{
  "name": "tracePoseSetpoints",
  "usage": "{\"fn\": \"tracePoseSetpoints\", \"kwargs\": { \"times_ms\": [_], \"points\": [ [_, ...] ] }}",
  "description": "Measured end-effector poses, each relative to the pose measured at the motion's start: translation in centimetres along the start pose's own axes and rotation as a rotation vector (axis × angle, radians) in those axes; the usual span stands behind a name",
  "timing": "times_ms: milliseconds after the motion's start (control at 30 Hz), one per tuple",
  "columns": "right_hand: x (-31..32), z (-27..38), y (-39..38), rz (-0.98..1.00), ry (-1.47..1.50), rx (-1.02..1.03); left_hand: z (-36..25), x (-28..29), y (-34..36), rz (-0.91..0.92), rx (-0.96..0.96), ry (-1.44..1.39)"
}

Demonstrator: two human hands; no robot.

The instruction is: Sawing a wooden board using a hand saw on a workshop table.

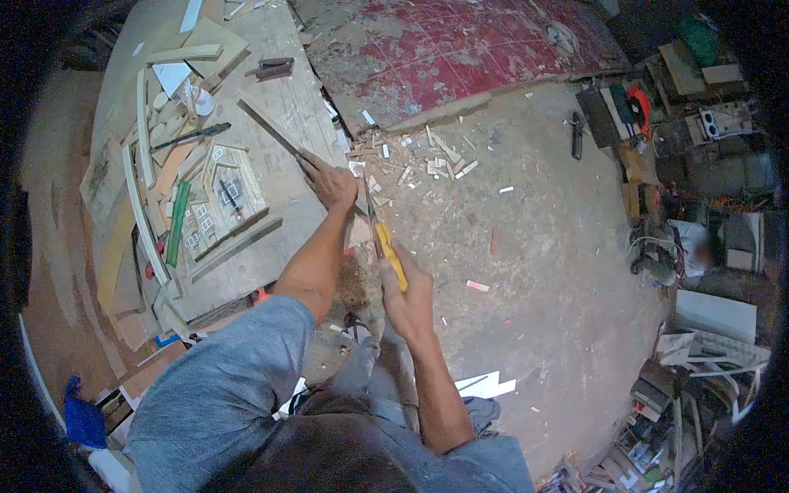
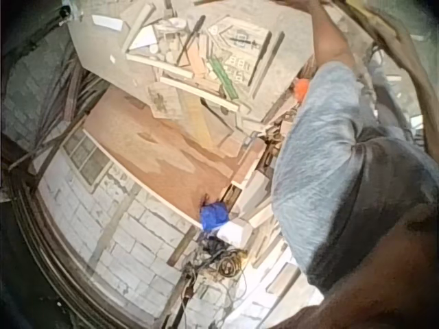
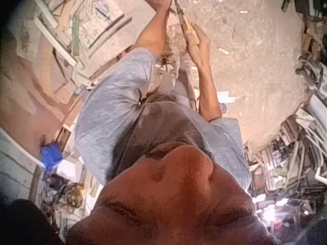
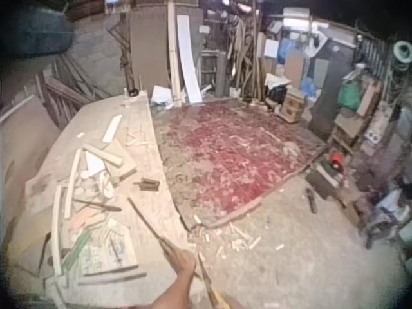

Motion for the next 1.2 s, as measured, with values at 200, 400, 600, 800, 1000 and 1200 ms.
{"fn": "tracePoseSetpoints", "kwargs": {
  "times_ms": [200,400,600,800,1000,1200],
  "points": [
    [0.8,-1.0,4.8,0.019,0.009,-0.060,-0.6,-0.6,-0.2,0.013,-0.005,-0.035],
    [-0.2,1.0,5.3,0.000,0.012,-0.046,-1.1,-0.7,0.0,0.027,0.026,-0.032],
    [0.7,2.5,3.3,0.049,-0.028,0.019,0.1,0.0,0.3,0.009,0.005,-0.024],
    [1.0,1.9,5.5,0.037,0.056,-0.045,-0.6,-0.4,0.3,-0.005,0.003,0.000],
    [-0.9,-0.6,8.8,0.052,0.068,-0.057,-1.3,-1.2,0.4,0.006,-0.007,-0.002],
    [-1.5,-1.8,6.9,0.040,0.052,0.040,-1.1,-0.3,0.3,0.003,0.000,-0.001]
  ]
}}
Point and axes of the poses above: each hand's wrist, its own y-axis towards the middle knuckle, its own x-axis out of the back of the hand, z = x × y, the point moved 1 cm from there along y, towards the middle knuckle, and after that the axes turned 12 degrees about -y, right-handed, at the moved point
